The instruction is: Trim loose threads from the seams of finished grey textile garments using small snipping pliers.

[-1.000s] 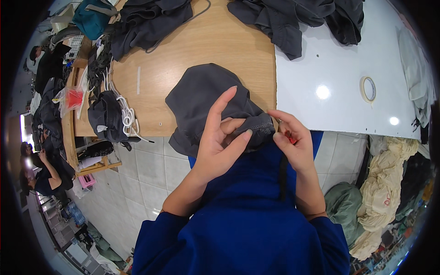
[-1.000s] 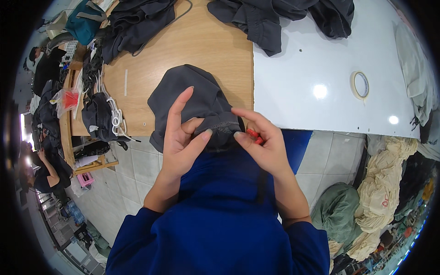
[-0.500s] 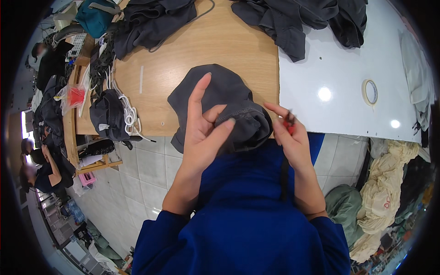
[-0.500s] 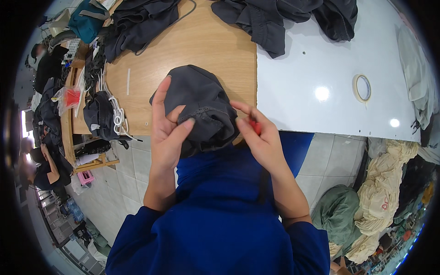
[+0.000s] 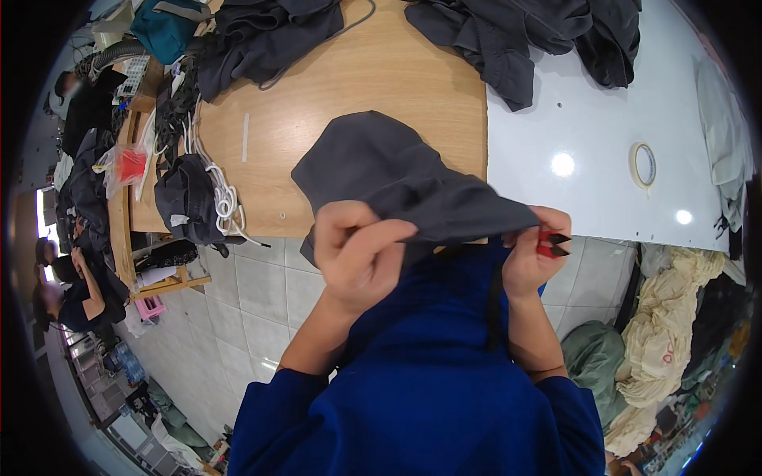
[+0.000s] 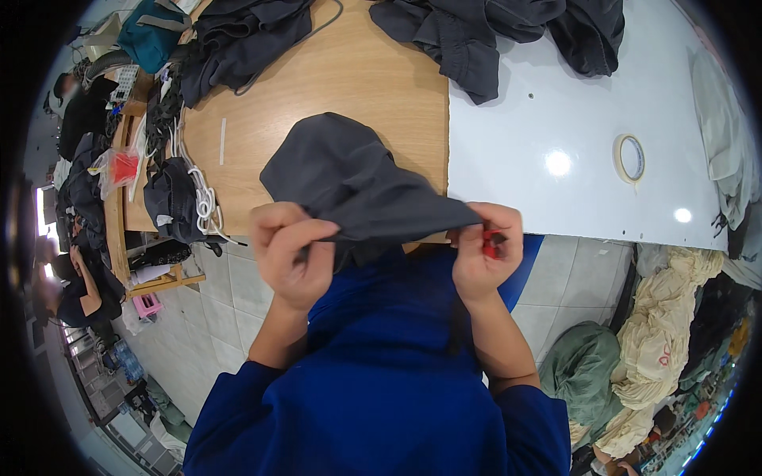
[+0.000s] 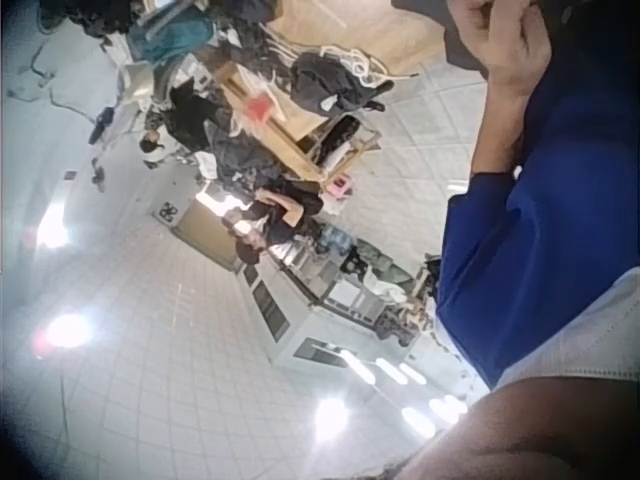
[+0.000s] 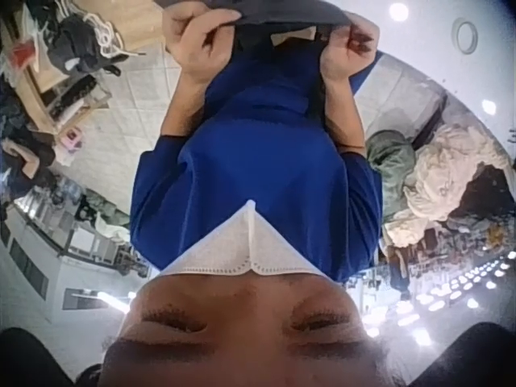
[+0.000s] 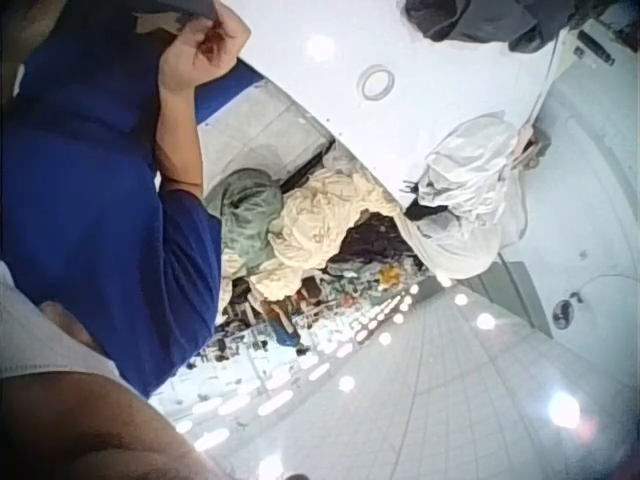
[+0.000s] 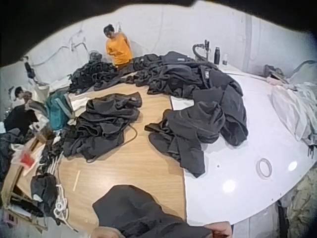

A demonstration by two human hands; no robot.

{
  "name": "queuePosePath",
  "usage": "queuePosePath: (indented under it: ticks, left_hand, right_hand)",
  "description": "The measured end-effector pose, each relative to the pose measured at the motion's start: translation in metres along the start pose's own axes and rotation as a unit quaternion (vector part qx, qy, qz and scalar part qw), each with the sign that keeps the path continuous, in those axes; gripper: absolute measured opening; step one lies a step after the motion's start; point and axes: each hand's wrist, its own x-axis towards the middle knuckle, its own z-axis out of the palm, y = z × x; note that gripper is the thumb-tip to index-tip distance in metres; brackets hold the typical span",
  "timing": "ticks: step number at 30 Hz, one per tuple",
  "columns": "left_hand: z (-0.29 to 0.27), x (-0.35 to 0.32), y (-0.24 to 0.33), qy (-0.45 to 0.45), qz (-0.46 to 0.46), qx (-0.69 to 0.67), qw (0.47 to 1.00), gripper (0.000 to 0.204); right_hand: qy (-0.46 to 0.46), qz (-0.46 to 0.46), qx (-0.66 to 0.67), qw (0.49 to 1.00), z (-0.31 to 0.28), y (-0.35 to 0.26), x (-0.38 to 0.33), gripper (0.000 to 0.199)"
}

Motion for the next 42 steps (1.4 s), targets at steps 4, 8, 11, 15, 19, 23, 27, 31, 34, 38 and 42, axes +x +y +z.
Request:
queuePosePath:
  ticks: [4,8,11,15,19,23,27,31,34,38,42]
  left_hand:
    - [-0.015,0.002,-0.007,-0.039,-0.02,-0.021,0.999,0.029]
    - [-0.039,-0.007,-0.048,0.001,-0.218,0.031,0.975,0.036]
    - [-0.052,-0.015,-0.075,-0.058,-0.36,0.021,0.931,0.045]
    - [-0.04,-0.028,-0.081,-0.119,-0.377,-0.002,0.918,0.059]
    - [-0.022,-0.03,-0.076,-0.139,-0.413,0.003,0.9,0.066]
    - [-0.022,-0.023,-0.062,-0.119,-0.084,0.25,0.957,0.043]
    - [-0.026,-0.026,-0.043,-0.138,-0.184,-0.049,0.972,0.02]
    - [-0.017,-0.036,-0.032,-0.166,-0.316,-0.047,0.933,0.036]
    - [-0.003,-0.032,-0.035,-0.171,-0.464,-0.057,0.867,0.036]
    - [0.012,-0.037,-0.051,-0.098,-0.441,-0.132,0.882,0.025]
    - [0.001,-0.016,-0.028,-0.064,-0.23,0.055,0.97,0.025]
  right_hand:
    - [0.207,0.127,0.062,0.968,-0.014,-0.007,0.025,0.026]
    - [0.264,0.096,0.05,0.959,-0.024,-0.01,0.034,0.031]
    - [0.108,0.121,0.025,0.986,-0.025,0.0,0.022,0.03]
    - [-0.087,0.101,-0.034,0.99,-0.003,0.0,0.011,0.017]
    - [-0.131,0.113,-0.035,0.984,0.006,-0.003,0.006,0.015]
    - [-0.159,0.22,0.02,0.962,0.008,-0.014,0.0,0.017]
    - [-0.186,0.231,0.012,0.955,0.011,-0.02,-0.006,0.023]
    - [-0.224,0.203,0.018,0.953,0.019,-0.025,-0.008,0.034]
    - [-0.237,0.228,0.035,0.944,0.022,-0.027,-0.01,0.035]
    - [-0.245,0.26,0.063,0.932,0.021,-0.027,-0.012,0.034]
    - [-0.208,0.248,0.07,0.944,0.016,-0.027,-0.014,0.029]
